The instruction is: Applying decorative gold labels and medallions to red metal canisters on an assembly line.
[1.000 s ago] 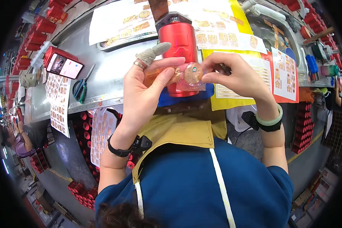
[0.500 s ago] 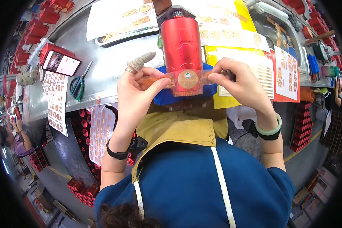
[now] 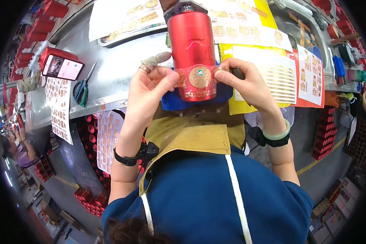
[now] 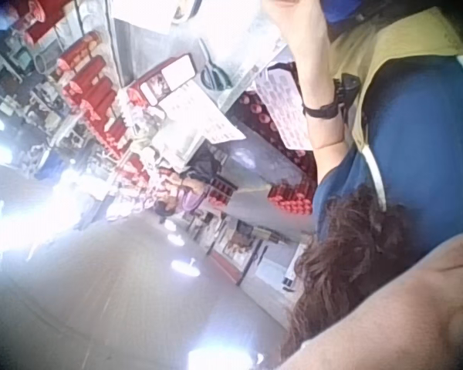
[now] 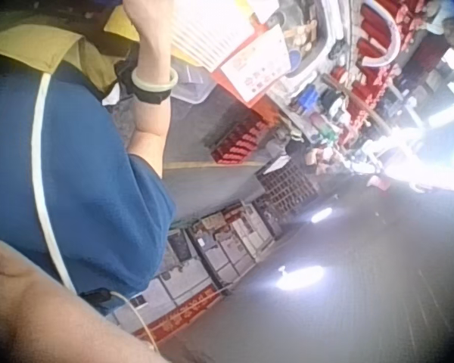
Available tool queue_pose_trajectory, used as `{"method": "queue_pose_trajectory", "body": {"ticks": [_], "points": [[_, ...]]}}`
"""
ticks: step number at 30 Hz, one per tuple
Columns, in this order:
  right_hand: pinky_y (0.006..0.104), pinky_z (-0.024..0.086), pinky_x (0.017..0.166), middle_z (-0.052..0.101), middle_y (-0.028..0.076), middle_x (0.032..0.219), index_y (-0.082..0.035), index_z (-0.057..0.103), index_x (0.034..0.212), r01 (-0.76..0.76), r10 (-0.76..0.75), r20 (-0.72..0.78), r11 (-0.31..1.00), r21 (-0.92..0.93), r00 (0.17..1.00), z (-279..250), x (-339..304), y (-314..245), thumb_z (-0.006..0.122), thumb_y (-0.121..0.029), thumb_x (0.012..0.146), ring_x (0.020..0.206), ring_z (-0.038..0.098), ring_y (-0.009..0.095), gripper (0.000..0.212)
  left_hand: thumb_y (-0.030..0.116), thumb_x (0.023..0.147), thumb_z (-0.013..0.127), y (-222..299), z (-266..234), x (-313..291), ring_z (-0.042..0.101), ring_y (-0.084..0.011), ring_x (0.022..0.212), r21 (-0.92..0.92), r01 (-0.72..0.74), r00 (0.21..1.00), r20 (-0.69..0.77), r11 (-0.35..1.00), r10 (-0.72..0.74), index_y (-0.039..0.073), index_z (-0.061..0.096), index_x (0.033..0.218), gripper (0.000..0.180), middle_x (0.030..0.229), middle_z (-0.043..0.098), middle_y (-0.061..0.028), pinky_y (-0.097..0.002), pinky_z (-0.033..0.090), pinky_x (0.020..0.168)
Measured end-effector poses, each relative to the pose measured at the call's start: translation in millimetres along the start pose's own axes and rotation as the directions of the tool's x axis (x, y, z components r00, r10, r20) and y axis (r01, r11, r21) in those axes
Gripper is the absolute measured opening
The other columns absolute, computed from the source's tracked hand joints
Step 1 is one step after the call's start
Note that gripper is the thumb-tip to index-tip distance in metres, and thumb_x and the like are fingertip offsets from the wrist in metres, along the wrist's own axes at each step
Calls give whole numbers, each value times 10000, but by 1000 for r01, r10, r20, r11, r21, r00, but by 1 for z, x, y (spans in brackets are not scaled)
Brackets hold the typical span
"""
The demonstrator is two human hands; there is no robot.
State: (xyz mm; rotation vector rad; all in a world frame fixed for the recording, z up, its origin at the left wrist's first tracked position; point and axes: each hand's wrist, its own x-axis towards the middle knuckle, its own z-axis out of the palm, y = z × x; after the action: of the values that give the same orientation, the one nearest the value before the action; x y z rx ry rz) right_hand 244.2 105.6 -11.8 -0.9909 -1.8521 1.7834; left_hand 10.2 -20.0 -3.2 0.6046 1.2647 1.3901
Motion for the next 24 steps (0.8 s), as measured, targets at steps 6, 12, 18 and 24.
{"method": "queue_pose_trajectory", "body": {"ticks": [6, 12, 18, 24], "points": [[235, 321, 589, 526, -85, 716, -24, 730, 950, 11, -11, -23, 999, 35, 1000, 4, 0, 2, 739, -259, 986, 671, 390, 21, 238, 52, 992, 700, -7, -7, 4, 640, -125, 902, 69, -68, 997, 53, 995, 64, -20, 516, 1447, 496, 1004, 675, -57, -271, 502, 792], [230, 314, 580, 492, -90, 698, -29, 722, 933, 41, -40, -47, 999, 8, 998, 6, 1, 3, 740, -262, 985, 661, 391, 16, 239, 48, 1011, 666, -3, -3, 3, 660, -135, 932, -1, -23, 999, 23, 1000, 23, -24, 499, 1464, 489, 1043, 701, -81, -269, 497, 784], [229, 333, 590, 549, -82, 714, -33, 717, 946, -5, 7, -30, 999, 52, 1000, 4, 1, 2, 739, -252, 987, 672, 409, 15, 224, 57, 978, 719, -3, -4, -1, 666, -135, 940, -26, -3, 1000, 4, 1000, 3, -18, 515, 1453, 523, 1054, 713, -77, -269, 502, 800], [216, 359, 623, 679, -52, 807, -33, 720, 951, -2, 7, -46, 994, 107, 999, 7, 0, 4, 724, -219, 997, 698, 434, 13, 191, 63, 942, 769, -5, -4, 1, 637, -119, 909, 2, 10, 999, 32, 1000, -10, -18, 510, 1432, 561, 1003, 696, -46, -274, 497, 813]]}}
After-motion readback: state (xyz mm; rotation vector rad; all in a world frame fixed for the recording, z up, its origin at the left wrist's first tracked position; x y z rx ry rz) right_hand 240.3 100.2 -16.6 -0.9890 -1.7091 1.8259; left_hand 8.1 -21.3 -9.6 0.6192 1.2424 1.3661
